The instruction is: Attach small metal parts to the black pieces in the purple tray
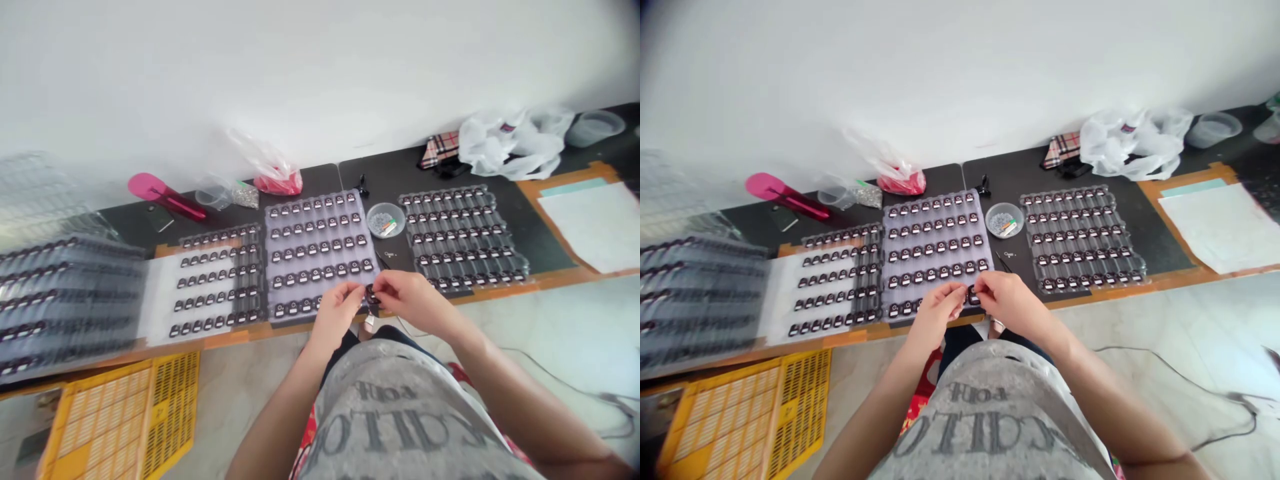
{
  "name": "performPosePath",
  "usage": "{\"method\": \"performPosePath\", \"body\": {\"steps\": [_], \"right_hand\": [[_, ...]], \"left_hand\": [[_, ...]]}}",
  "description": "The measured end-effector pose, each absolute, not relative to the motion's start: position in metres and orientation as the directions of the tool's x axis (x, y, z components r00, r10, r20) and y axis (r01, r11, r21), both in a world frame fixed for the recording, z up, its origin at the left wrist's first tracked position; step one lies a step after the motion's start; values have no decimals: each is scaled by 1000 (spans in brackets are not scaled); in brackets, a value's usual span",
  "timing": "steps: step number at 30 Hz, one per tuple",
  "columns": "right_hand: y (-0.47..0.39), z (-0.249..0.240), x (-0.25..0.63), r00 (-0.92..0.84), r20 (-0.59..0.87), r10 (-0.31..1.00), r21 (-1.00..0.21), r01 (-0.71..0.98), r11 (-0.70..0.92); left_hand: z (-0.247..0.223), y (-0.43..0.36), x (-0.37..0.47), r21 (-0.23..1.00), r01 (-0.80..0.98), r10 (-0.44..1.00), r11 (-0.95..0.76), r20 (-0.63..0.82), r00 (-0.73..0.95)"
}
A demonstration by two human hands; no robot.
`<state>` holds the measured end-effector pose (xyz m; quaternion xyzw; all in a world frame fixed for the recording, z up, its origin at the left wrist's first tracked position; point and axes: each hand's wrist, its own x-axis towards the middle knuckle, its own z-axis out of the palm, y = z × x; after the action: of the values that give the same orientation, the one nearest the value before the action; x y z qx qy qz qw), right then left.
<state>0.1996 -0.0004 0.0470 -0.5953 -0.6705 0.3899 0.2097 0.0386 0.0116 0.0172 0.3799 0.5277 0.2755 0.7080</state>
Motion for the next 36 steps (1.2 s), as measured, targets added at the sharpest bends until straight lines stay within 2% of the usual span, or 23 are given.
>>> {"method": "performPosePath", "body": {"steps": [4, 11, 16, 29, 36], "right_hand": [[4, 54, 203, -276, -230, 933, -762, 648, 3], [10, 58, 205, -317, -241, 917, -746, 665, 34], [11, 58, 205, -343, -231, 910, -758, 650, 52], [12, 53, 205, -297, -411, 862, -867, 421, -268], [13, 47, 208, -307, -437, 845, -878, 351, -326]], "left_hand": [[13, 15, 36, 841, 11, 773, 541, -503, 386], [19, 18, 36, 911, 212, 816, 355, -412, 405], [25, 20, 38, 905, 270, 813, 329, -417, 407], [15, 20, 38, 907, 226, 849, 356, -414, 328], [15, 20, 39, 901, 217, 842, 376, -430, 326]]}}
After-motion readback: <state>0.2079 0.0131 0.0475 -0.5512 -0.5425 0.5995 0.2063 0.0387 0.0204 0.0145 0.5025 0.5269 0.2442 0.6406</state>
